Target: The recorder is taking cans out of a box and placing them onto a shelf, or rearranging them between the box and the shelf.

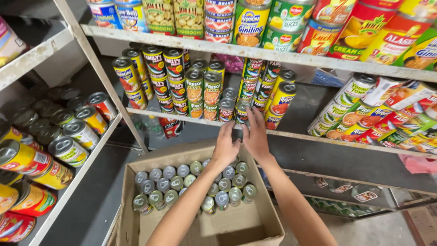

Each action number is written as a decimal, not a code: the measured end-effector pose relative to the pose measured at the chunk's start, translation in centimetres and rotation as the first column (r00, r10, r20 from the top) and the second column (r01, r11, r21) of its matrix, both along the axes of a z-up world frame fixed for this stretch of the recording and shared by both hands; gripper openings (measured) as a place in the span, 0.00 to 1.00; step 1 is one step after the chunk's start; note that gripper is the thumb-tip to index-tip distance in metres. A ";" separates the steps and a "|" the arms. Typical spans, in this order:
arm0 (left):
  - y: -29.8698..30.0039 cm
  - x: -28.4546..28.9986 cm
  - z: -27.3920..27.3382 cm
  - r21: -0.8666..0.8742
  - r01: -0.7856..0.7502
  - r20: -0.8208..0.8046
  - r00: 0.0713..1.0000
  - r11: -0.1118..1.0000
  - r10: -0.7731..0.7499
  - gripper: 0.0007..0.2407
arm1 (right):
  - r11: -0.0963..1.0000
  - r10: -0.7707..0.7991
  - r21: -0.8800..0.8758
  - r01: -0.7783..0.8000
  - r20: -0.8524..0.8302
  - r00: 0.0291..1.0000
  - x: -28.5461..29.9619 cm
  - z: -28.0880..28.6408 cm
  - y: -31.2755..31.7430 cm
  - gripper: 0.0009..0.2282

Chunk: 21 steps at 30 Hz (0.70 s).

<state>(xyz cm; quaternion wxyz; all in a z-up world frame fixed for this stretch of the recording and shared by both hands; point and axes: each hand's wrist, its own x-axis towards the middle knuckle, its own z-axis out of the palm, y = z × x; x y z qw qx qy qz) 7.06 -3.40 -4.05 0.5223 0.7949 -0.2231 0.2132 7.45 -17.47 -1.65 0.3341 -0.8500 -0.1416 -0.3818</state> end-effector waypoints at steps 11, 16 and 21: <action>-2.1 3.3 -0.4 -0.033 -0.004 -0.081 0.997 0.999 0.001 0.30 | 0.986 0.132 0.120 -0.114 -0.150 0.980 1.3 -1.0 -0.5 0.27; -2.0 2.8 0.0 -0.069 -0.010 -0.162 0.987 0.998 -0.001 0.29 | 0.976 0.129 0.191 -0.100 -0.150 0.980 1.1 -2.2 -0.1 0.25; -2.1 2.9 -0.3 -0.082 -0.003 0.004 1.000 0.997 0.003 0.32 | 0.976 0.046 0.215 -0.035 -0.044 0.998 1.8 -2.6 -0.1 0.18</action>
